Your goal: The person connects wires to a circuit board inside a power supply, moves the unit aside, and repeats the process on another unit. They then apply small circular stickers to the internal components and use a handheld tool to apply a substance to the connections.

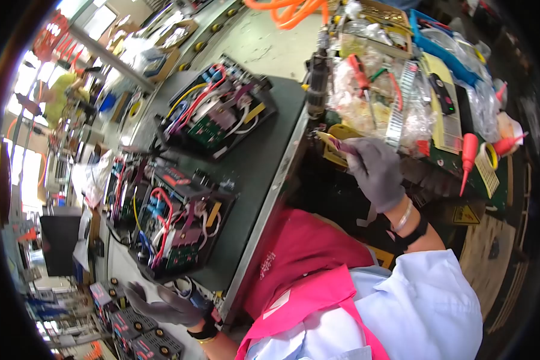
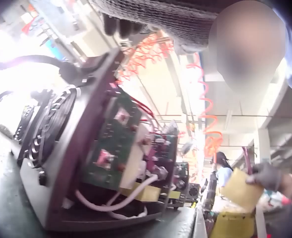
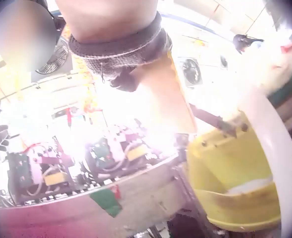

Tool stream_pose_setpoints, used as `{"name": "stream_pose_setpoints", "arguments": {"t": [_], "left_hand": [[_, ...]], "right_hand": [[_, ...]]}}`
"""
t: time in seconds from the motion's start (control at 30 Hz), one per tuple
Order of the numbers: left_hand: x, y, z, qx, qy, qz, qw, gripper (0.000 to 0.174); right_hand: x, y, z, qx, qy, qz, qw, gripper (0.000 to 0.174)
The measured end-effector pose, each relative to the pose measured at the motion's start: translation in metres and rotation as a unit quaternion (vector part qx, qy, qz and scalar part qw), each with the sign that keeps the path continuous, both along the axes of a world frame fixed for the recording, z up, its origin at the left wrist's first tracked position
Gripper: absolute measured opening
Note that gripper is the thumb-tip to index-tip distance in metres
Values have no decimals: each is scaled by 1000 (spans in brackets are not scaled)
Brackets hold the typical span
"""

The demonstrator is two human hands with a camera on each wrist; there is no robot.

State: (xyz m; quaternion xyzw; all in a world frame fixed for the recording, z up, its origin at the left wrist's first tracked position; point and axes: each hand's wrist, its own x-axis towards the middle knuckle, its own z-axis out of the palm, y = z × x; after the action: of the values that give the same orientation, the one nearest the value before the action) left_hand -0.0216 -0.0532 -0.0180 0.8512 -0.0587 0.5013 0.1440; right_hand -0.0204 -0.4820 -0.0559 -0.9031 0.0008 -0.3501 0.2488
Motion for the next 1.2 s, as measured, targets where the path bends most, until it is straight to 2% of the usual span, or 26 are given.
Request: {"name": "stream_pose_setpoints", "arguments": {"t": [0.03, 0.07, 0.1, 0.13, 0.17, 0.23, 0.3, 0.33, 0.4, 0.5, 0.6, 0.63, 0.7, 0.77, 0.8, 0.87, 0.97, 1.07, 1.13, 1.2], "left_hand": [[-12, -5, -6, -8, -37, -41, 998, 58], [-25, -4, -7, 16, 100, -149, 984, 60], [-36, -15, -12, -43, 206, -240, 948, 63], [-46, -28, -14, -112, 308, -305, 894, 67], [-44, -59, -16, -255, 366, -351, 823, 72], [-42, -77, -33, -375, 415, -390, 731, 78], [-33, -75, -54, -328, 350, -369, 796, 75], [-31, -68, -53, -293, 385, -365, 796, 68], [-33, -61, -56, -334, 424, -296, 788, 47], [-27, -47, -65, -296, 436, -214, 823, 27], [-22, -32, -72, -270, 430, -177, 843, 22], [-20, -29, -73, -266, 427, -172, 847, 22], [-18, -28, -70, -280, 450, -165, 832, 21], [-16, -29, -69, -265, 454, -160, 836, 23], [-16, -29, -72, -254, 443, -168, 843, 25], [-18, -28, -78, -234, 421, -180, 858, 28], [-25, -23, -83, -145, 410, -126, 891, 30], [-27, -33, -84, 80, 337, -34, 937, 30], [-25, -43, -82, 127, 304, 25, 944, 29], [-25, -47, -85, 152, 276, 49, 948, 28]], "right_hand": [[-3, 9, 12, -7, -19, 25, 999, 19], [-5, 19, 21, -15, -38, 51, 998, 18], [-5, 33, 27, 5, -35, 119, 992, 21], [0, 49, 26, -17, -46, 200, 979, 22], [6, 67, 25, -40, -58, 279, 958, 23], [11, 111, 23, -113, -86, 383, 913, 24], [15, 145, -3, -136, -81, 460, 874, 23], [14, 157, -18, -140, -61, 477, 866, 23], [11, 173, -37, -151, -21, 509, 847, 22], [11, 175, -31, -103, -41, 507, 855, 23], [10, 153, -1, -55, -73, 383, 919, 31], [15, 137, -7, 17, -24, 388, 921, 31], [25, 133, 3, 225, -33, 383, 895, 25], [42, 137, 5, 271, -52, 376, 885, 19], [43, 142, 3, 338, -29, 360, 869, 15], [49, 144, -5, 327, 35, 329, 885, 14], [61, 143, -16, 263, 99, 318, 905, 12], [70, 142, -29, 188, 146, 335, 912, 10], [76, 134, -41, 106, 182, 358, 910, 10], [74, 134, -43, 90, 182, 367, 908, 10]]}}
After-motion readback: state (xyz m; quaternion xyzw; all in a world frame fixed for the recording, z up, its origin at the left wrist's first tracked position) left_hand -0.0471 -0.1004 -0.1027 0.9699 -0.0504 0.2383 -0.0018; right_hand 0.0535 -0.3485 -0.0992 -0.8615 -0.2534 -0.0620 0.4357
